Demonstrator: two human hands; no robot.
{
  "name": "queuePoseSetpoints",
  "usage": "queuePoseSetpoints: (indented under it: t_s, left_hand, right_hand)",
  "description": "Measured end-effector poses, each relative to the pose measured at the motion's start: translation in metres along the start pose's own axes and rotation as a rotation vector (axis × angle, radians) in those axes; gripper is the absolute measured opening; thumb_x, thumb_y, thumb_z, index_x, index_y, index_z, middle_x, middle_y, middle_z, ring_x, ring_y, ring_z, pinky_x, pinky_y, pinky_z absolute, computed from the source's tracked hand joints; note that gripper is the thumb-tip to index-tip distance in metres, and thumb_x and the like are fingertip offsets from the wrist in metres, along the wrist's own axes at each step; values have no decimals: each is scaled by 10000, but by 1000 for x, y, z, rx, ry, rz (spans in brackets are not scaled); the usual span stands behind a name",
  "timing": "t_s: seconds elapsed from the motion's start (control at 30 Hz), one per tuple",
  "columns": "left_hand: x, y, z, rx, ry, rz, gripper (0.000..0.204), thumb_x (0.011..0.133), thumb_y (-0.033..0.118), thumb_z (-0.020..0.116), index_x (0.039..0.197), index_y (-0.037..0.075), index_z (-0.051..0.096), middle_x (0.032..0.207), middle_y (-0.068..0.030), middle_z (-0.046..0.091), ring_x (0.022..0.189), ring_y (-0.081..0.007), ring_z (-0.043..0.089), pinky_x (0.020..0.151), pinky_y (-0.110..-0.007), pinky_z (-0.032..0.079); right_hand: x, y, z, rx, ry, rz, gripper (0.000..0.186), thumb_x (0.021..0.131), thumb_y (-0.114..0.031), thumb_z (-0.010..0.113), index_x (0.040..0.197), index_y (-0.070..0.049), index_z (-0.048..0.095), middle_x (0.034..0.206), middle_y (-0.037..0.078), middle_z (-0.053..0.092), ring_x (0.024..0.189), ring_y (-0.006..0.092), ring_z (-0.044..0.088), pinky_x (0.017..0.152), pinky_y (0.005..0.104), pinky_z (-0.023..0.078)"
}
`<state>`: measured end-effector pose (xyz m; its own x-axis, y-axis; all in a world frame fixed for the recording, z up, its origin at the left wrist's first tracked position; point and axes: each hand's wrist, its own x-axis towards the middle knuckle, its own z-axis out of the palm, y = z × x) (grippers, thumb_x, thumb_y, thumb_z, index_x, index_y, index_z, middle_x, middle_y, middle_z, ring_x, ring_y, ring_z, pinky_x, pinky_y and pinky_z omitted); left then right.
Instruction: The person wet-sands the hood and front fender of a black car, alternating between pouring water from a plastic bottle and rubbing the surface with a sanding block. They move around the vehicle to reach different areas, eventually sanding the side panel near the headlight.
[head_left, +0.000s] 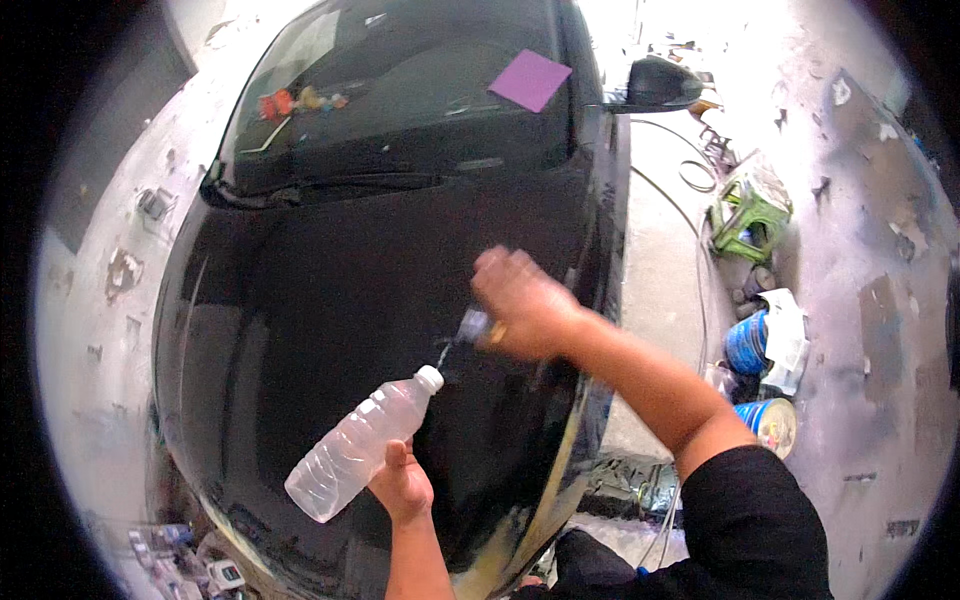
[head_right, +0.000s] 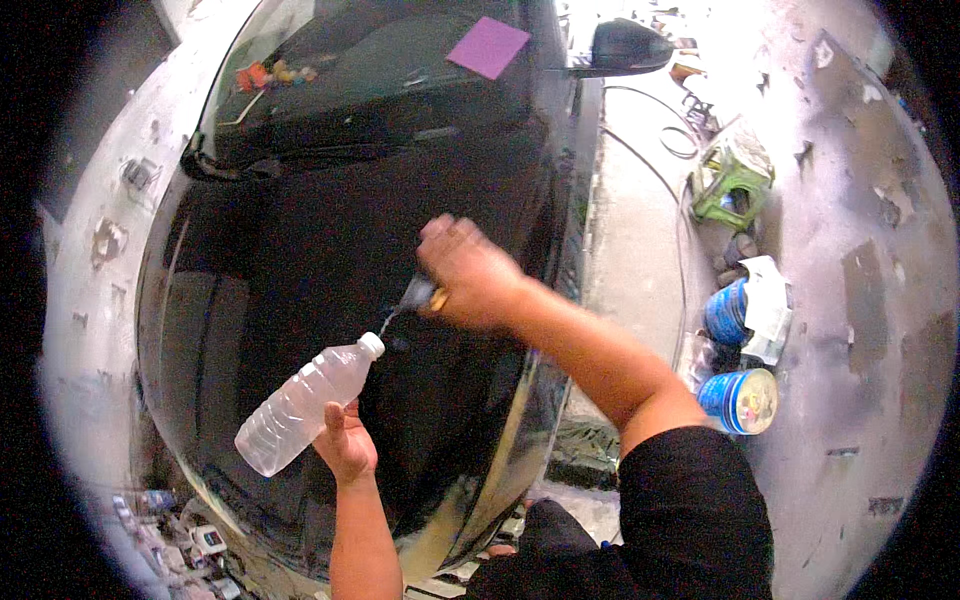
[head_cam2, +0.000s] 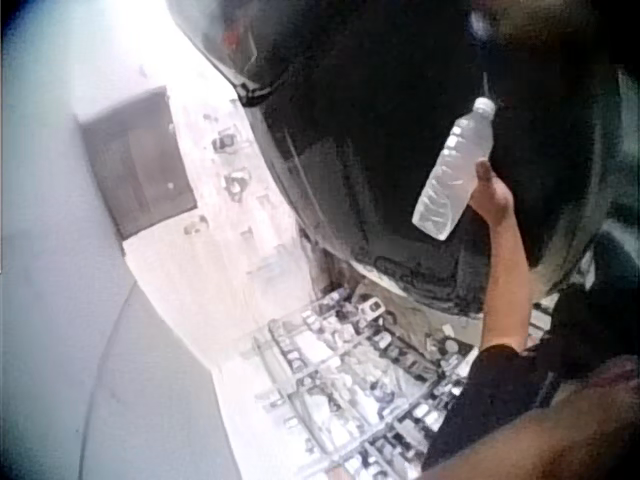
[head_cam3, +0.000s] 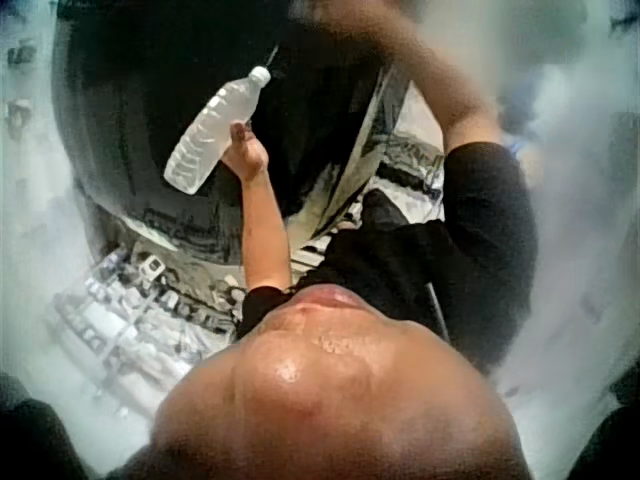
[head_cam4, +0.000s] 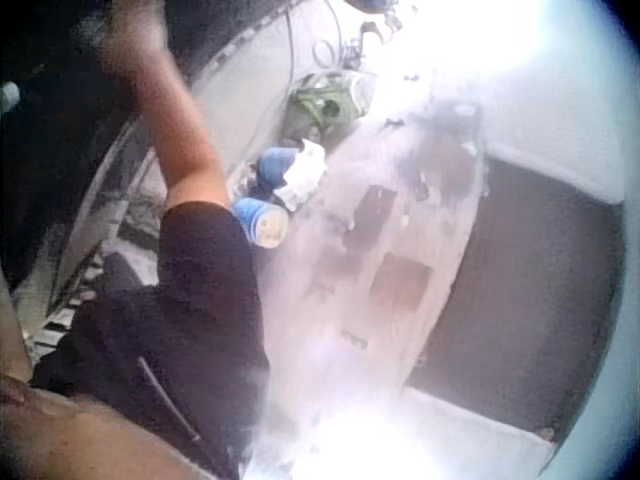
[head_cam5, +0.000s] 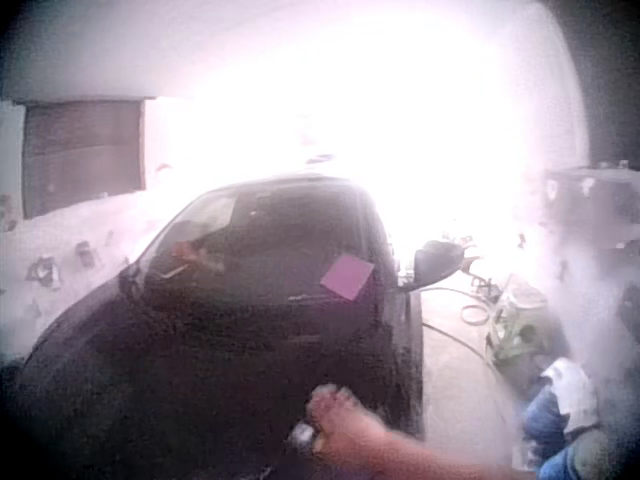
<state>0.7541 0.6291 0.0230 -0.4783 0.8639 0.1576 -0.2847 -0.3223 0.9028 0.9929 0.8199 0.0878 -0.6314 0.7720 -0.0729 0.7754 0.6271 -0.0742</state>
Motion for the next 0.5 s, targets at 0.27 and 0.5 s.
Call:
queuePoseSetpoints:
  t_s: [0.27,0.5]
  left_hand:
    - [-12,26,-15,94,125,100,738,849,352,815,1425,87,436,1386,-77,538,1265,-273,543,1027,-441,490]
    - [-34,31,-51,193,99,156,798,849,371,815,1459,77,394,1405,-76,515,1281,-278,522,1074,-455,434]
  right_hand:
    - [85,1,34,-64,302,23,881,969,-595,428,1501,95,305,1607,291,226,1518,415,173,1247,494,112]
    - [16,38,24,-61,462,97,805,881,-516,600,1357,114,440,1506,320,365,1457,451,282,1219,510,206]
